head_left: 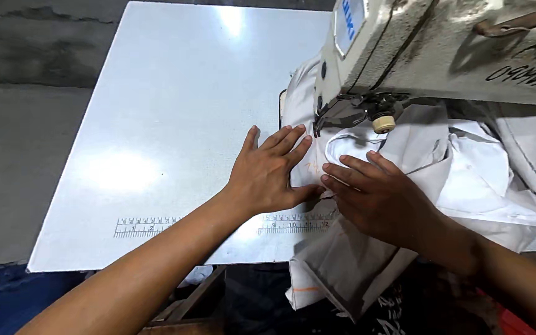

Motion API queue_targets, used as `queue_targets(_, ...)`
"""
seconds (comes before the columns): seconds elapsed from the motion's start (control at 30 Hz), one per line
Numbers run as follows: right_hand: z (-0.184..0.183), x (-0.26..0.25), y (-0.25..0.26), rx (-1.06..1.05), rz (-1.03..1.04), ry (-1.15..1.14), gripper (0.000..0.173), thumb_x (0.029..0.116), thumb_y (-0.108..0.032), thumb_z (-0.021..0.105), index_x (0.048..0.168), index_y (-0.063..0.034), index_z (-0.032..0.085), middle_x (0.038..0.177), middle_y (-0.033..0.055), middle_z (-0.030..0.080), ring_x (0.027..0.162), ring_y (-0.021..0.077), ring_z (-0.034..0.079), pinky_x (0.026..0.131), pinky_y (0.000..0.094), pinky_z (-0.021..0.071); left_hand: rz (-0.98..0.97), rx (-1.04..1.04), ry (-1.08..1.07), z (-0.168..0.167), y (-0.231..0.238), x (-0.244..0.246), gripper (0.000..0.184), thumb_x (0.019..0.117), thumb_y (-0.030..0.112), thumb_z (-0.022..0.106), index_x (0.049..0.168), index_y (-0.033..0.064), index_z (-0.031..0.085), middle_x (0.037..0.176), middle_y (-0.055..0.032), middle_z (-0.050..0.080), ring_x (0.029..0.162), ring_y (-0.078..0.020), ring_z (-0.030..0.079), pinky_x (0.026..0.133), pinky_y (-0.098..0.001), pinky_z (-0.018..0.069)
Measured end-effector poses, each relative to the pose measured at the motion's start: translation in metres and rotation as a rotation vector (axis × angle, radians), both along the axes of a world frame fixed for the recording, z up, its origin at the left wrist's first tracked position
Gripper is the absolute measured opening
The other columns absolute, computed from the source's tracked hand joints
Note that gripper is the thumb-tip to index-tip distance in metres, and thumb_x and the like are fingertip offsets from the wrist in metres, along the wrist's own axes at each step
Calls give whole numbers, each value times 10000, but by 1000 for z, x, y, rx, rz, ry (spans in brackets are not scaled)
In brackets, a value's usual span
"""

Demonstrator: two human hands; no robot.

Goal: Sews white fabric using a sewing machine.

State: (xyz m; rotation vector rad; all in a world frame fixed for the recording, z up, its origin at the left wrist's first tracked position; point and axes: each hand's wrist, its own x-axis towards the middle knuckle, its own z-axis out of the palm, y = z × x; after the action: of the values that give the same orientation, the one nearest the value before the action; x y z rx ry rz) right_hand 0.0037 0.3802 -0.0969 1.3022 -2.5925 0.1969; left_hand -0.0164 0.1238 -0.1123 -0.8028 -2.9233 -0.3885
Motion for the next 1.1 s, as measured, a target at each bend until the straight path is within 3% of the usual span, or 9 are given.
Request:
queue_targets(0.27,3,-25,-1,33,-22,6,395,1049,-263,419,1290,-159,714,1390,19,660,1323,294,588,1071,625,429,18,-24,-29,4,1,-24,931,876,837,383,1555,207,477,1637,-36,402,1518,-265,358,1164,-749,133)
queue_targets(0.47,5,-33,-3,36,-49,-11,413,1054,-294,412,1316,-159,702,1402,16,651,1320,278,587,1079,613,418,30,-45,-93,9,0,-37,951,861,864,363,1565,233,457,1637,-20,401,1512,-249,368,1147,-760,155)
queue_targets(0.63,7,-50,2,31,-20,-27,407,1047,-325,424,1304,-206,716,1404,-8,650,1243,251,634,1006,583,465,41,-61,-108,11,1,-45,965,853,876,359,1573,239,442,1646,-15,386,1519,-245,354,1159,-748,146)
queue_targets(0.73,9,-55,5,44,-33,-55,408,1045,-346,427,1312,-234,715,1414,-29,643,1254,238,632,1038,596,452,51,-41,-98,9,5,-48,981,841,865,401,1572,213,445,1649,-21,379,1520,-257,351,1162,-751,127)
queue_targets(0.83,9,-56,6,53,-35,-50,417,1054,-360,409,1308,-240,717,1410,-26,647,1246,260,630,968,576,482,46,-9,-87,6,5,-48,990,832,864,417,1564,199,458,1645,-31,387,1516,-266,359,1165,-757,129)
queue_targets(0.93,8,-56,6,65,-27,-30,434,1067,-356,380,1313,-234,717,1402,-4,654,1255,265,624,1008,565,444,3,49,-92,7,1,-49,943,861,827,435,1543,178,489,1626,-53,417,1501,-281,385,1157,-769,140)
queue_targets(1.1,11,-55,9,59,-35,-43,421,1078,-374,387,1330,-251,699,1410,-17,648,1279,223,597,1043,460,415,-36,61,-57,3,1,-53,916,868,801,447,1518,160,519,1605,-62,447,1481,-280,413,1158,-741,185)
